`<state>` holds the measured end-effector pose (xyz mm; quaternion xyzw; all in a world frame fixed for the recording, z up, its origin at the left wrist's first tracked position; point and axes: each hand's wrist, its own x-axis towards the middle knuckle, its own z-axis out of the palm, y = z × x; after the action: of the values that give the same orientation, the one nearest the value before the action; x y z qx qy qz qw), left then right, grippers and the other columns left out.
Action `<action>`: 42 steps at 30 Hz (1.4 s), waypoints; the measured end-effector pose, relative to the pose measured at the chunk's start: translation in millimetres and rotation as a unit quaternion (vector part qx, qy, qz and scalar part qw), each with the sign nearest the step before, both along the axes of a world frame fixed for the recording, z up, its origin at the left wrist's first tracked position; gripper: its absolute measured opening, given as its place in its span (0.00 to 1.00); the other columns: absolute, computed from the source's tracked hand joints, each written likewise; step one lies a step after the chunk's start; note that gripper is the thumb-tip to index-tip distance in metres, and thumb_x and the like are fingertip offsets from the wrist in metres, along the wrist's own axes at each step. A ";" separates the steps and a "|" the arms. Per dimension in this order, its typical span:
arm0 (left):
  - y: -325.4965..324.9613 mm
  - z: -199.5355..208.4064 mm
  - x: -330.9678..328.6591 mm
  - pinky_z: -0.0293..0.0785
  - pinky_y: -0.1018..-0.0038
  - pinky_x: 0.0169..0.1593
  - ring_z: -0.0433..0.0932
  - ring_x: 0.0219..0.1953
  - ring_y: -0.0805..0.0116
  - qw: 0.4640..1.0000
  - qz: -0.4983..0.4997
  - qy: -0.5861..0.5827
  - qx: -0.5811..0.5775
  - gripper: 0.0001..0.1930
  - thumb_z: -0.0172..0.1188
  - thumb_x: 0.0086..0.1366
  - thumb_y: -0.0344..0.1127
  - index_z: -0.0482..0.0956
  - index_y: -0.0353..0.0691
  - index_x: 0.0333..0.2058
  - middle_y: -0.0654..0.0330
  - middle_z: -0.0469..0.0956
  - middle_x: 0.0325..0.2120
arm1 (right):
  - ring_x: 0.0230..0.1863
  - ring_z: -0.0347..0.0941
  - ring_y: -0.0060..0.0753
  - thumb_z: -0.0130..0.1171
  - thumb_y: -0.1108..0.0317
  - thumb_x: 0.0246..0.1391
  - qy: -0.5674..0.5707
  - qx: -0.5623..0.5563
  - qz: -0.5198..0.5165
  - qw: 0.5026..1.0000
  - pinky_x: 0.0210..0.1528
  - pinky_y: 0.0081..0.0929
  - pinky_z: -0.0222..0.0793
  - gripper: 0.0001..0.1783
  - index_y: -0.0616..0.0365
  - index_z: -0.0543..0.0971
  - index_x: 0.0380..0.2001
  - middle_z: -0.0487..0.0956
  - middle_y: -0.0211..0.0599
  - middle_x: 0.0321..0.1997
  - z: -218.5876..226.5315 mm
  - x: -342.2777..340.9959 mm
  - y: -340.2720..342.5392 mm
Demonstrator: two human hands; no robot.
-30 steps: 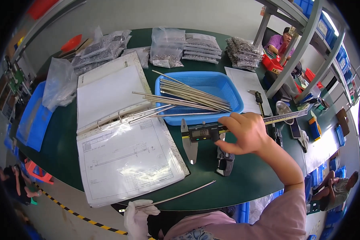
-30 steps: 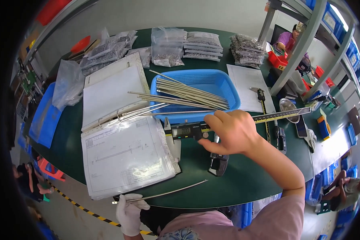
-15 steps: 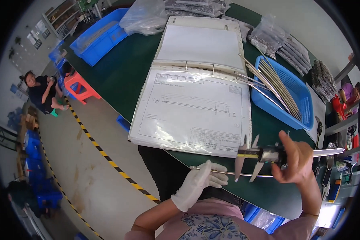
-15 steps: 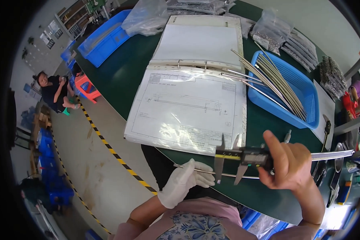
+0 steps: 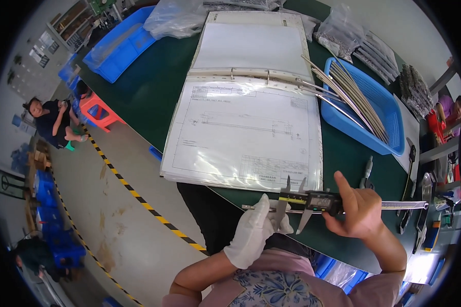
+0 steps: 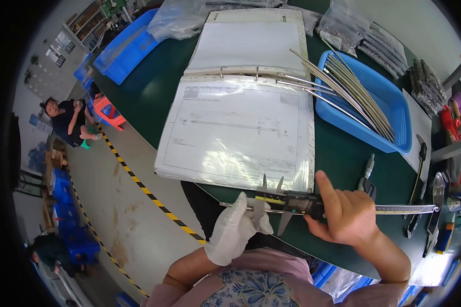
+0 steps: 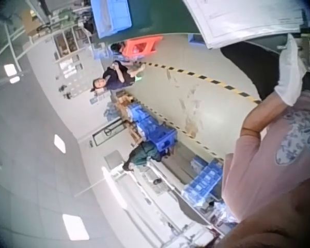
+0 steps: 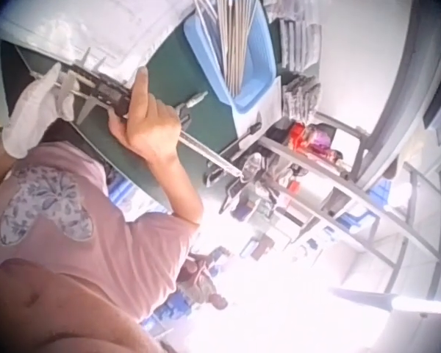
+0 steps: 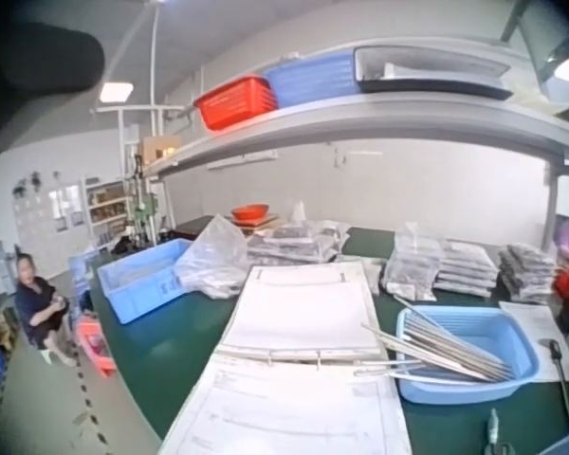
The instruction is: Measure the length of metal rods using a digital caliper according to technical specifications.
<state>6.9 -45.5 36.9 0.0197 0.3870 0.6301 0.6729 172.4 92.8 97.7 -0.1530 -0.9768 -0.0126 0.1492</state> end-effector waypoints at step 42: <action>-0.7 17.2 -61.3 0.44 0.83 0.15 0.47 0.11 0.82 0.994 0.057 0.081 -0.040 0.15 0.37 0.66 0.47 0.67 0.42 0.37 0.72 0.50 0.11 | 0.10 0.61 0.34 0.56 0.48 0.34 0.012 -0.043 -0.141 0.989 0.16 0.29 0.55 0.31 0.66 0.74 0.36 0.65 0.32 0.11 6.1 71.5 13.4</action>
<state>-54.3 -46.3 54.1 0.0221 0.4655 0.6478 0.6027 243.9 106.2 103.8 -0.2957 -0.9433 0.0104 0.1507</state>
